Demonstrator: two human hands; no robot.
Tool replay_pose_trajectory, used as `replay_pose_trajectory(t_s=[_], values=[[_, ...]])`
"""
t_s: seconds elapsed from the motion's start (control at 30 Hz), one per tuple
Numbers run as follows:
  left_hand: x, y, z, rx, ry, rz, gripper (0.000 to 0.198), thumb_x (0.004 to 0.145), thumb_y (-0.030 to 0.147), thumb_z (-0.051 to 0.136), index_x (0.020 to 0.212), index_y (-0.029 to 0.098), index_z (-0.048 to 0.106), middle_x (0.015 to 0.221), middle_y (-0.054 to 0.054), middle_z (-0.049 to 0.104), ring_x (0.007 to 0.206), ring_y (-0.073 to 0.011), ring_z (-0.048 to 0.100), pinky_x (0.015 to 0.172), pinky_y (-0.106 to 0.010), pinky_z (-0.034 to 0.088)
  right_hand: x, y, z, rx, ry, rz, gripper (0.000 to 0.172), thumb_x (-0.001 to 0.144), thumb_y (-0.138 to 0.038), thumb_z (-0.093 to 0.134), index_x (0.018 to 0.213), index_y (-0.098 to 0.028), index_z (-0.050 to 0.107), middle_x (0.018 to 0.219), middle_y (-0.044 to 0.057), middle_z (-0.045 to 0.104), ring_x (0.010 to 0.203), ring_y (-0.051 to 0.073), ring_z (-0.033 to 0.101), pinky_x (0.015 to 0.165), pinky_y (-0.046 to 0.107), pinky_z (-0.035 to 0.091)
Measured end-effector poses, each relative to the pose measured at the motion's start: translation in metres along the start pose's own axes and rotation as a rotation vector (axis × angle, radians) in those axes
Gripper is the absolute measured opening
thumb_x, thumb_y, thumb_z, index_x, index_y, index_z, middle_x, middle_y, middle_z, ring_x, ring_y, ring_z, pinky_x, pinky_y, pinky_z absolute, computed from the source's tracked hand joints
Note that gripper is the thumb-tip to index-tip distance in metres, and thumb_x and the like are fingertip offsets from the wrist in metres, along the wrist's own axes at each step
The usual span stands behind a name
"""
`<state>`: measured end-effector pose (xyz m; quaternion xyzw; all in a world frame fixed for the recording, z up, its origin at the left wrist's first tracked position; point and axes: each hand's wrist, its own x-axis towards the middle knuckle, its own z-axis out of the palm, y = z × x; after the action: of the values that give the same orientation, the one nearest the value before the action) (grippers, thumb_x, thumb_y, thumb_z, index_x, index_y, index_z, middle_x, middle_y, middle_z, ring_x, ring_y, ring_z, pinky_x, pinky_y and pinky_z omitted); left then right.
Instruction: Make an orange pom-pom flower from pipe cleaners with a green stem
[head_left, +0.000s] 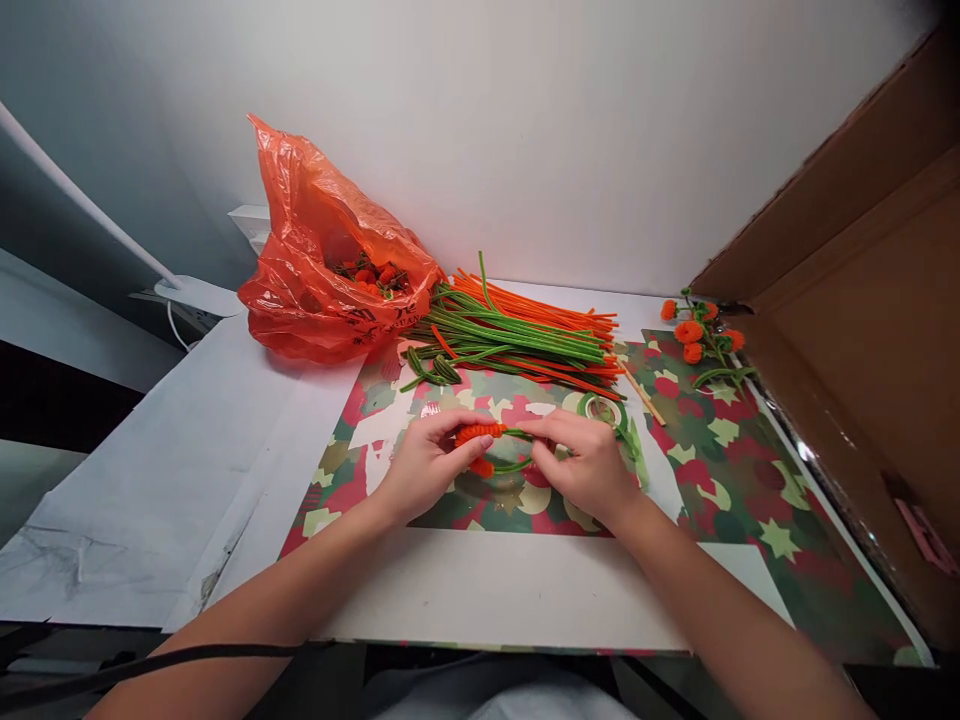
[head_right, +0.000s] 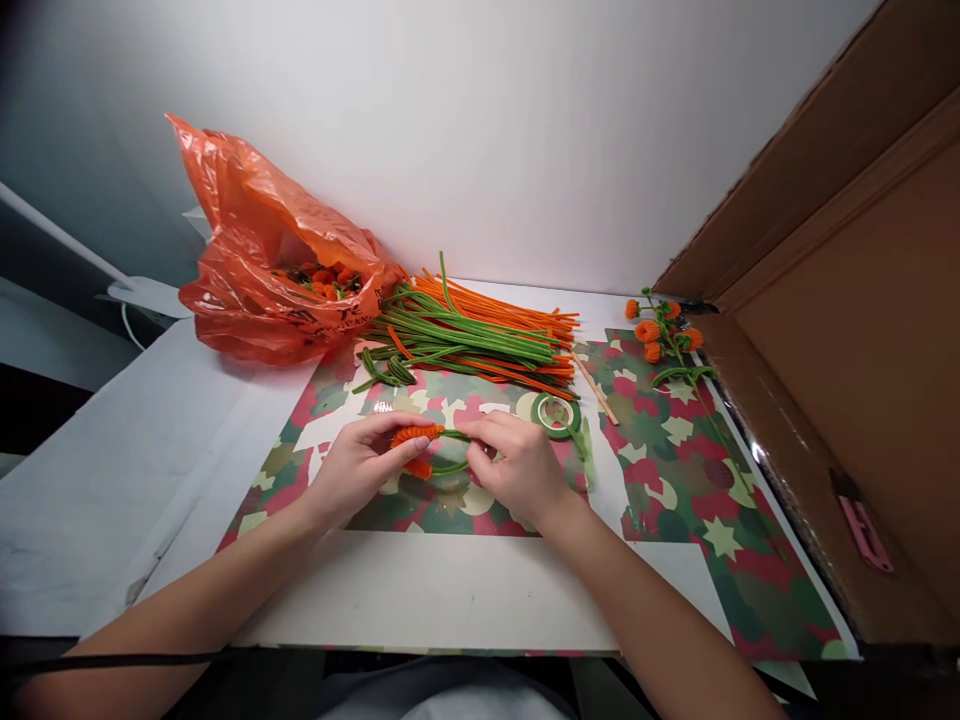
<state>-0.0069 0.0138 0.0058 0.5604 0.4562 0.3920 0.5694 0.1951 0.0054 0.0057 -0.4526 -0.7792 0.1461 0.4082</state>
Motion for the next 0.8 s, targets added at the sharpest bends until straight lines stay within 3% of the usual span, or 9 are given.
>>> replay_pose_trajectory(t_s=[0.1, 0.2, 0.27, 0.4, 0.53, 0.67, 0.8], values=[[0.001, -0.001, 0.0, 0.002, 0.022, 0.025, 0.028, 0.076, 0.035, 0.072, 0.1, 0.019, 0.069, 0.089, -0.006, 0.072, 0.077, -0.0211, 0.07, 0.065, -0.031, 0.059, 0.001, -0.002, -0.002, -0.024, -0.018, 0.011, 0.031, 0.08, -0.006, 0.051, 0.095, -0.02, 0.074, 0.078, 0.002, 0.073, 0.067, 0.015, 0.066, 0.064, 0.028, 0.052], [0.002, -0.002, 0.0, -0.031, 0.1, 0.07, 0.04, 0.071, 0.031, 0.077, 0.108, 0.02, 0.065, 0.095, -0.005, 0.07, 0.083, -0.0196, 0.069, 0.065, -0.027, 0.059, 0.002, -0.004, -0.001, 0.022, 0.077, 0.091, 0.026, 0.083, -0.009, 0.053, 0.095, -0.02, 0.073, 0.086, 0.003, 0.076, 0.071, 0.016, 0.069, 0.067, 0.027, 0.054], [0.002, -0.001, 0.001, -0.046, 0.151, 0.054, 0.041, 0.072, 0.031, 0.077, 0.108, 0.019, 0.063, 0.091, -0.004, 0.07, 0.075, -0.0168, 0.068, 0.059, -0.024, 0.058, 0.002, -0.006, 0.0, 0.073, 0.12, 0.168, 0.022, 0.083, -0.011, 0.055, 0.093, -0.02, 0.073, 0.085, 0.003, 0.076, 0.068, 0.015, 0.069, 0.063, 0.026, 0.054], [0.002, 0.001, 0.001, -0.033, 0.229, 0.027, 0.029, 0.078, 0.035, 0.071, 0.099, 0.016, 0.067, 0.075, -0.002, 0.068, 0.061, -0.014, 0.065, 0.052, -0.023, 0.055, 0.0, -0.009, 0.002, 0.127, 0.07, 0.225, 0.019, 0.084, -0.014, 0.057, 0.092, -0.02, 0.073, 0.087, 0.003, 0.076, 0.074, 0.017, 0.071, 0.066, 0.027, 0.055], [0.002, 0.003, -0.003, 0.02, 0.121, 0.041, 0.025, 0.077, 0.033, 0.072, 0.095, 0.015, 0.07, 0.072, -0.003, 0.069, 0.06, -0.0163, 0.067, 0.055, -0.027, 0.057, 0.0, -0.008, 0.002, 0.127, 0.031, 0.194, 0.02, 0.085, -0.013, 0.055, 0.091, -0.02, 0.073, 0.088, 0.003, 0.076, 0.081, 0.018, 0.071, 0.07, 0.027, 0.055], [0.003, 0.004, -0.009, 0.122, -0.02, 0.041, 0.024, 0.078, 0.033, 0.07, 0.095, 0.016, 0.071, 0.073, -0.005, 0.072, 0.061, -0.0177, 0.069, 0.058, -0.028, 0.056, 0.0, -0.007, 0.001, 0.111, -0.017, 0.158, 0.02, 0.087, -0.012, 0.054, 0.092, -0.02, 0.072, 0.082, 0.002, 0.075, 0.074, 0.016, 0.069, 0.068, 0.027, 0.053], [0.004, 0.005, -0.008, 0.076, 0.057, 0.044, 0.037, 0.074, 0.032, 0.075, 0.107, 0.017, 0.068, 0.083, -0.005, 0.07, 0.071, -0.0171, 0.068, 0.065, -0.028, 0.058, 0.001, -0.007, 0.0, 0.129, -0.002, 0.207, 0.017, 0.087, -0.015, 0.055, 0.093, -0.021, 0.07, 0.087, 0.002, 0.074, 0.075, 0.016, 0.068, 0.067, 0.026, 0.052]])
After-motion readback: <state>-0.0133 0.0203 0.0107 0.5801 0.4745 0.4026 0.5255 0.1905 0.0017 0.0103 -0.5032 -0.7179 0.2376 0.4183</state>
